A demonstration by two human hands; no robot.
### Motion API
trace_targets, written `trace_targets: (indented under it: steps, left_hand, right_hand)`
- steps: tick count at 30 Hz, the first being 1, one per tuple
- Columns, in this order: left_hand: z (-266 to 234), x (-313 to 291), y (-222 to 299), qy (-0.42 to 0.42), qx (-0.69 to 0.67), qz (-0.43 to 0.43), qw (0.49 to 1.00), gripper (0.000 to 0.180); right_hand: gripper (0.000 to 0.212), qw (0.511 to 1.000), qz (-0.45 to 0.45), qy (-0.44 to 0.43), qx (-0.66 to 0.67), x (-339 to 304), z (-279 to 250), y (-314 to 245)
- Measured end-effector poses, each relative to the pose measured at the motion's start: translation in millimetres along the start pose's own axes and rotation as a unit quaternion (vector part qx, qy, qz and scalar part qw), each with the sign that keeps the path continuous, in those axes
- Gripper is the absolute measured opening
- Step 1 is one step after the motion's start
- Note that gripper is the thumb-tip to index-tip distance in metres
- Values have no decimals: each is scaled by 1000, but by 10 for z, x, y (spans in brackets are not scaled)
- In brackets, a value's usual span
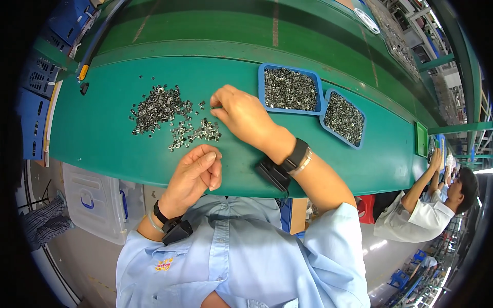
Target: Sort small electronic components from a pile on the assembly line into plastic bins.
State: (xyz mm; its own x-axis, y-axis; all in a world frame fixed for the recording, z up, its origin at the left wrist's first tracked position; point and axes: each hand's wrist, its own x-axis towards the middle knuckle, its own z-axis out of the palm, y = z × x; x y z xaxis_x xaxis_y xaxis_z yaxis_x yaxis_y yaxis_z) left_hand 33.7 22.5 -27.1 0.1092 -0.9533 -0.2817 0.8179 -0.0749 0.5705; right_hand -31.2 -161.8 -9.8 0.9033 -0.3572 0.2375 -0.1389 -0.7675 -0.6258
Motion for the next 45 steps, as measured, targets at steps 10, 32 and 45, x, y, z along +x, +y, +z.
trace_targets:
  steps: [10, 32, 45]
  left_hand:
    - [301, 114, 7, 43, 102, 32, 993, 21]
    - [468, 81, -81, 46, 109, 15, 993, 17]
    - [308, 99, -104, -7, 64, 11, 998, 16]
  right_hand:
    - [39, 997, 15, 55, 46, -753, -369, -439]
    - [23, 983, -83, 153, -51, -1038, -234, -303]
    - [19, 987, -43, 148, 36, -1083, -196, -394]
